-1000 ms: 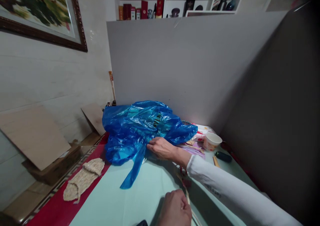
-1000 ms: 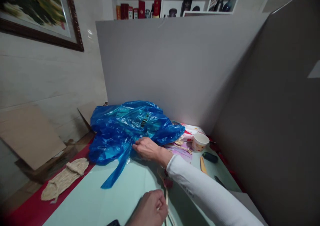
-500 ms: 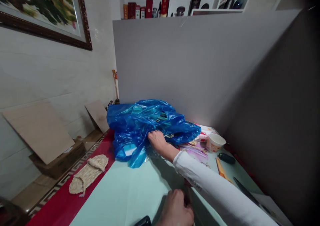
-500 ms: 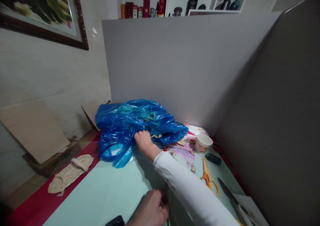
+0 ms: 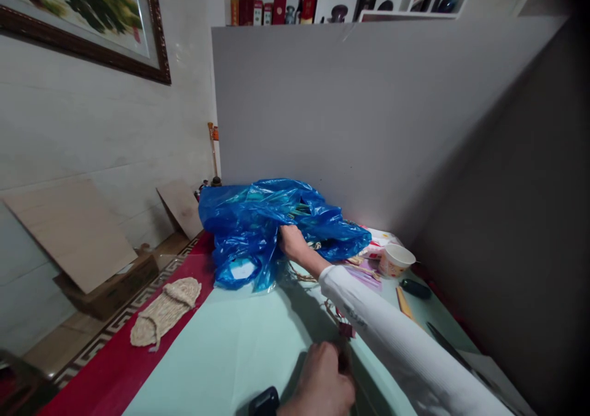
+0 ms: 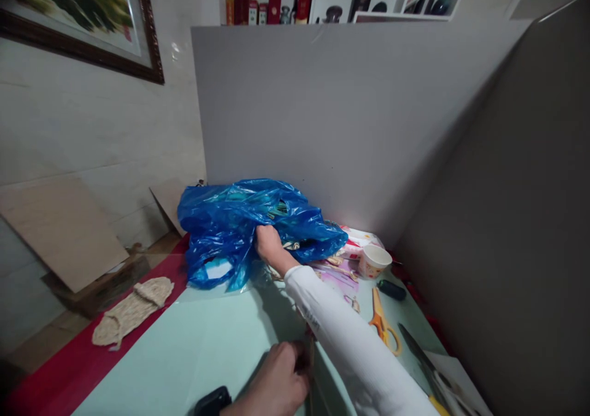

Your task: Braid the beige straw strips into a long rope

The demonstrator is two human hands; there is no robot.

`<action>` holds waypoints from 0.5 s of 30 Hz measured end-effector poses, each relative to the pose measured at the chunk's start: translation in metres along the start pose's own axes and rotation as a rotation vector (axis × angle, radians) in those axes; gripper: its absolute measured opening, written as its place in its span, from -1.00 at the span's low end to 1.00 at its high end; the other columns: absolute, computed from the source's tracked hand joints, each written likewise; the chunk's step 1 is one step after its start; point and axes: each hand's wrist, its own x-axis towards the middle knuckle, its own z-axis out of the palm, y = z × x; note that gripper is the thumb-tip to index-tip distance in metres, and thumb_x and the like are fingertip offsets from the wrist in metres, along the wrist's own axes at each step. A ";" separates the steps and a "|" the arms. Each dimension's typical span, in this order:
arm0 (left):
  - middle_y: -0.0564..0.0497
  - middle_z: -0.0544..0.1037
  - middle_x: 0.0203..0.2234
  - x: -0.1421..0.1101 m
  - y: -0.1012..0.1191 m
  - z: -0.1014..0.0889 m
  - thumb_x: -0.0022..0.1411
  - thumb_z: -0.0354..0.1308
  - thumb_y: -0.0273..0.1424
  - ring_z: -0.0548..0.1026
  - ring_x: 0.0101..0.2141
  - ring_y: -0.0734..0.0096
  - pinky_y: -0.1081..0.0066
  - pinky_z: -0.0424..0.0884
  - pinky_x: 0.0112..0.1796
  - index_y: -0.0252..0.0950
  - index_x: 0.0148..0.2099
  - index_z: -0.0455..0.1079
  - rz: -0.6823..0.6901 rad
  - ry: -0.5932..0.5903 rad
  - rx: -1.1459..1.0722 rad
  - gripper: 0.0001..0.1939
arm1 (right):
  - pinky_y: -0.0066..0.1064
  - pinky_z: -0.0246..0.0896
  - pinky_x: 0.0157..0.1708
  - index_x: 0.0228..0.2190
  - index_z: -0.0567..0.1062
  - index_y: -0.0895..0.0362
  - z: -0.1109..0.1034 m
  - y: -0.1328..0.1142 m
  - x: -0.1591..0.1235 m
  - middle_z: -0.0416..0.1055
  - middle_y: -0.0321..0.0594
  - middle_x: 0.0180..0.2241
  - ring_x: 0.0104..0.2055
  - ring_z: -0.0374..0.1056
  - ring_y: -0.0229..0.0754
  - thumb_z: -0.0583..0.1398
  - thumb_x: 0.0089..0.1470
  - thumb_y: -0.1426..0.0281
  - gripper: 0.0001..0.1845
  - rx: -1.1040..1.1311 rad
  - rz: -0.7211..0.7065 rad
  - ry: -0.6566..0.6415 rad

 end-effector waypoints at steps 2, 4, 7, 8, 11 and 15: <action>-0.24 0.61 -0.23 0.000 0.001 0.000 0.07 0.02 -0.52 0.52 -0.21 0.12 0.32 0.33 -0.25 -0.40 -0.17 0.52 -0.001 0.031 0.031 -0.68 | -0.18 0.34 -0.12 -0.01 0.39 0.16 0.002 0.002 0.001 0.36 -0.11 -0.03 -0.06 0.36 -0.09 0.17 0.19 0.30 -0.65 0.038 -0.011 -0.031; -0.21 0.62 -0.26 0.000 0.001 0.000 0.07 0.02 -0.52 0.53 -0.25 0.16 0.35 0.34 -0.29 -0.38 -0.19 0.53 0.007 0.051 0.052 -0.70 | -0.19 0.35 -0.14 -0.01 0.39 0.16 0.004 0.003 0.002 0.36 -0.12 -0.04 -0.07 0.37 -0.09 0.18 0.19 0.30 -0.65 0.068 -0.039 -0.069; -0.23 0.63 -0.26 0.001 -0.002 0.002 0.07 0.02 -0.52 0.54 -0.26 0.16 0.36 0.33 -0.31 -0.39 -0.20 0.54 -0.001 0.076 0.082 -0.70 | -0.20 0.35 -0.15 -0.03 0.39 0.17 0.005 0.005 0.001 0.37 -0.13 -0.05 -0.09 0.37 -0.10 0.17 0.19 0.29 -0.66 0.084 -0.113 -0.113; -0.23 0.62 -0.26 0.001 -0.003 0.004 0.07 0.02 -0.52 0.54 -0.25 0.15 0.35 0.33 -0.31 -0.40 -0.20 0.54 -0.007 0.080 0.091 -0.70 | -0.20 0.35 -0.15 -0.03 0.40 0.17 0.006 0.006 0.000 0.37 -0.13 -0.05 -0.09 0.38 -0.11 0.17 0.19 0.29 -0.66 0.077 -0.136 -0.116; -0.24 0.62 -0.25 0.003 -0.006 0.006 0.06 0.03 -0.52 0.54 -0.24 0.13 0.35 0.34 -0.30 -0.40 -0.20 0.54 -0.020 0.087 0.115 -0.70 | -0.19 0.35 -0.13 -0.03 0.40 0.17 0.005 0.007 -0.005 0.37 -0.11 -0.04 -0.08 0.37 -0.11 0.16 0.20 0.30 -0.67 0.018 -0.165 -0.084; -0.25 0.61 -0.22 0.004 -0.005 0.004 0.07 0.04 -0.51 0.53 -0.21 0.11 0.34 0.34 -0.29 -0.40 -0.19 0.54 -0.032 0.092 0.136 -0.70 | -0.13 0.33 -0.09 -0.02 0.39 0.18 0.005 0.008 -0.008 0.35 -0.09 -0.01 -0.06 0.35 -0.10 0.15 0.21 0.29 -0.66 -0.110 -0.116 0.029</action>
